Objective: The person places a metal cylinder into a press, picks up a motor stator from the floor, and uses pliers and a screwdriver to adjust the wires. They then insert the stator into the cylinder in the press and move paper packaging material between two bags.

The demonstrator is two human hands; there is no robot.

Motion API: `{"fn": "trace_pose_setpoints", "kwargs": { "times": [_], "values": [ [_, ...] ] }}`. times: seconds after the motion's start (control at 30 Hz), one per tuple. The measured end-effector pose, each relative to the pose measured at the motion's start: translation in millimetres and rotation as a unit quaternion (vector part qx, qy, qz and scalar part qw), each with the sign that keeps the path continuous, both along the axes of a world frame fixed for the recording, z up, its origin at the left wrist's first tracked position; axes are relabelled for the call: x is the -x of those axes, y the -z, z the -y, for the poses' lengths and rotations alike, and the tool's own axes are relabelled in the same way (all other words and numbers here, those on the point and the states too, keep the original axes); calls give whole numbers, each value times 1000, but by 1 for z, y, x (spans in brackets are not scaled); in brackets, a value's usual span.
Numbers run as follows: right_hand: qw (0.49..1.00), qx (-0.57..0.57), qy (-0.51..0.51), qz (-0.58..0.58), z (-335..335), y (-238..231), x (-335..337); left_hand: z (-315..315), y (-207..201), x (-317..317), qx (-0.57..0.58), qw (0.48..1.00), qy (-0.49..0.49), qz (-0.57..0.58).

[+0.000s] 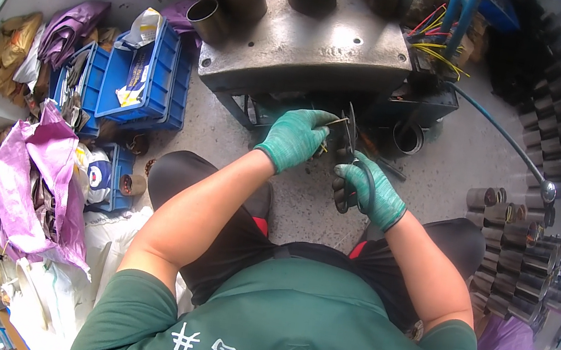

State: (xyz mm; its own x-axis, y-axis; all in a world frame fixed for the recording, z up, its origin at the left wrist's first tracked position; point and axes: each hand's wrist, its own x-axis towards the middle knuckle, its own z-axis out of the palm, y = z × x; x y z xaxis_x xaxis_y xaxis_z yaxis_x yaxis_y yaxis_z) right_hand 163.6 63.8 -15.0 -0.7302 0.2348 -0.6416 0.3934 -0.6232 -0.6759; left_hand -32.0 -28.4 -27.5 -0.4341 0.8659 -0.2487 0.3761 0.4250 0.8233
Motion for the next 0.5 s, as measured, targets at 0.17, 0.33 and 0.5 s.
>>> {"fn": "trace_pose_setpoints", "kwargs": {
  "times": [0.17, 0.33, 0.5],
  "values": [
    [997, -29, -68, 6, 2, -6, -2, 1, 3, 2, -12, 999, -2, 47],
    [999, -29, -13, -8, -4, -7, -2, 0, 2, 0, -11, 1000, 3, 13],
    [999, -40, -33, 4, -8, -8, -3, 0, 3, 2, 4, 1000, 18, 8]
  ]
}}
